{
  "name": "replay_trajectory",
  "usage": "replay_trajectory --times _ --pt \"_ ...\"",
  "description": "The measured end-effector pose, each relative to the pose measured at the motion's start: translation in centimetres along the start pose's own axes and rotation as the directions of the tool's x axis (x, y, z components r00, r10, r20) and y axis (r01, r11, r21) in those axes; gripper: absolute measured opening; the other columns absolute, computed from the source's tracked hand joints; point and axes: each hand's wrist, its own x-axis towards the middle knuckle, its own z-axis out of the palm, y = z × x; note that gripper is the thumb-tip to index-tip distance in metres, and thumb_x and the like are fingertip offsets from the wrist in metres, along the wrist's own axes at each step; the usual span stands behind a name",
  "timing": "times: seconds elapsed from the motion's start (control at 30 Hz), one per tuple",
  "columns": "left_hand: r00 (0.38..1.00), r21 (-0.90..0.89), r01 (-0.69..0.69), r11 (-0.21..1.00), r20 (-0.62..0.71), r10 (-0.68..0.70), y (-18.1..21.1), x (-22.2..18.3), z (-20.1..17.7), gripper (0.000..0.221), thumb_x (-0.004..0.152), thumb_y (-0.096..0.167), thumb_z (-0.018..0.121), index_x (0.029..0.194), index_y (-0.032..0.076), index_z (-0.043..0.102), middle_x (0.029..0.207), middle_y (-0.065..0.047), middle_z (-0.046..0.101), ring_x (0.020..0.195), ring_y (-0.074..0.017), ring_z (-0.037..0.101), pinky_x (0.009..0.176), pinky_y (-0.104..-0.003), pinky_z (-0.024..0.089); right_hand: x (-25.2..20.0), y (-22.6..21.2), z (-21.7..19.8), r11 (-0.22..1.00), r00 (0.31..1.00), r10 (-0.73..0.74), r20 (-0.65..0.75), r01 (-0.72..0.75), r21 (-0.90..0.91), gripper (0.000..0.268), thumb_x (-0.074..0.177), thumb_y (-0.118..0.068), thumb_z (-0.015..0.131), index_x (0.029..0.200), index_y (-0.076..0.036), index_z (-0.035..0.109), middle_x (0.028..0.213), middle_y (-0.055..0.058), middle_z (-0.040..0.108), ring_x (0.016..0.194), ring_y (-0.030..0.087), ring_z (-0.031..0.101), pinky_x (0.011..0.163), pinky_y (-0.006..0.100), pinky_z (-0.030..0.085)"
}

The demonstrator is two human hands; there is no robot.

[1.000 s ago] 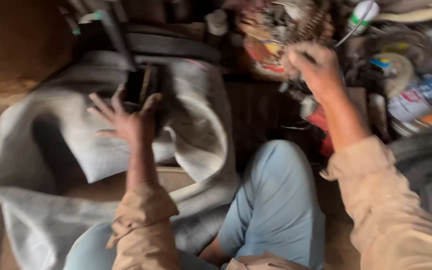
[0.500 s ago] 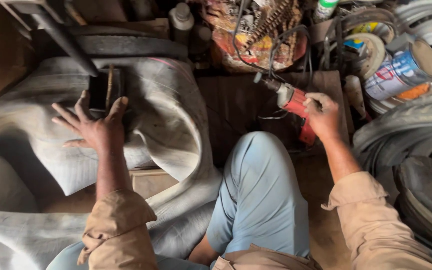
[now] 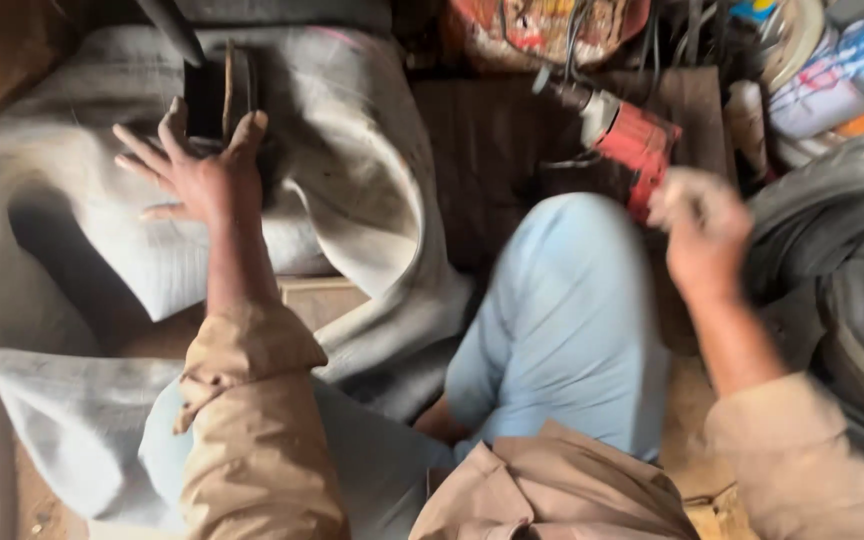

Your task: Repairing a punctured motorcycle inner tube by patching and applying pressure in a manual press.

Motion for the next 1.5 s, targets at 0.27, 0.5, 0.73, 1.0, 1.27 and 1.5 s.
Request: replay_trajectory --times 0.27,0.5,0.73,1.0,1.27,1.5 --pt "1.0 -0.11 0.022 0.994 0.001 -0.022 1.3 -0.3 -0.2 0.09 0.069 0.062 0.095 0.145 0.034 0.057 0.174 -0.008 0.005 0.16 -0.0358 -0.006 0.115 -0.08 -0.011 8.2 -6.2 5.1 0.979 0.954 -0.076 0.292 0.126 -0.158 0.013 0.106 -0.006 0.063 0.115 0.0 0.072 0.098 0.009 0.075 0.081 0.013 0.071 0.074 0.027 0.056" --pt "0.999 -0.048 0.03 0.998 -0.023 -0.031 1.9 -0.1 -0.4 0.091 0.067 0.066 0.093 0.144 0.033 0.057 0.173 -0.011 0.004 0.159 -0.0358 -0.004 0.115 -0.08 -0.013 8.0 -2.8 12.7 0.709 0.672 0.26 0.694 0.355 -0.61 0.027 0.087 -0.035 0.074 0.093 -0.01 0.082 0.092 0.015 0.078 0.084 0.032 0.072 0.075 0.046 0.055" --pt "0.997 -0.019 -0.002 1.0 -0.076 0.001 1.2 -0.1 0.0 0.093 0.066 0.067 0.09 0.144 0.031 0.057 0.173 -0.012 0.005 0.16 -0.0363 -0.004 0.114 -0.081 -0.011 9.2 18.1 16.3 0.233 0.527 0.537 0.659 0.658 -0.716 0.027 0.081 -0.029 0.074 0.097 -0.012 0.085 0.111 0.011 0.079 0.109 0.026 0.075 0.094 0.039 0.059" --pt "0.998 -0.086 0.01 0.996 -0.061 -0.016 2.6 -1.0 -0.6 0.092 0.063 0.068 0.086 0.143 0.032 0.057 0.172 -0.011 0.007 0.159 -0.0341 -0.003 0.114 -0.079 -0.009 9.0 5.0 14.6 0.193 0.661 0.562 0.497 0.479 -0.856 0.031 0.082 -0.029 0.077 0.108 -0.014 0.083 0.118 0.013 0.077 0.113 0.03 0.074 0.091 0.043 0.061" --pt "0.998 -0.143 0.012 0.99 -0.066 -0.021 3.0 -1.4 -1.3 0.09 0.062 0.064 0.088 0.141 0.033 0.058 0.171 -0.01 0.011 0.158 -0.0346 -0.002 0.115 -0.078 -0.008 10.4 -3.8 11.1 0.353 0.787 0.226 0.574 0.483 -0.801 0.028 0.09 -0.033 0.067 0.093 -0.008 0.081 0.099 0.02 0.077 0.097 0.039 0.074 0.087 0.05 0.058" --pt "0.996 -0.144 0.015 0.989 -0.082 -0.027 3.0 -1.5 -1.5 0.089 0.062 0.063 0.088 0.14 0.033 0.059 0.172 -0.01 0.01 0.159 -0.034 -0.001 0.114 -0.08 -0.007 14.0 -16.6 14.8 0.959 0.871 0.145 0.47 -0.006 -0.285 0.029 0.101 -0.03 0.066 0.103 -0.002 0.073 0.078 0.011 0.072 0.061 0.021 0.067 0.058 0.039 0.054"
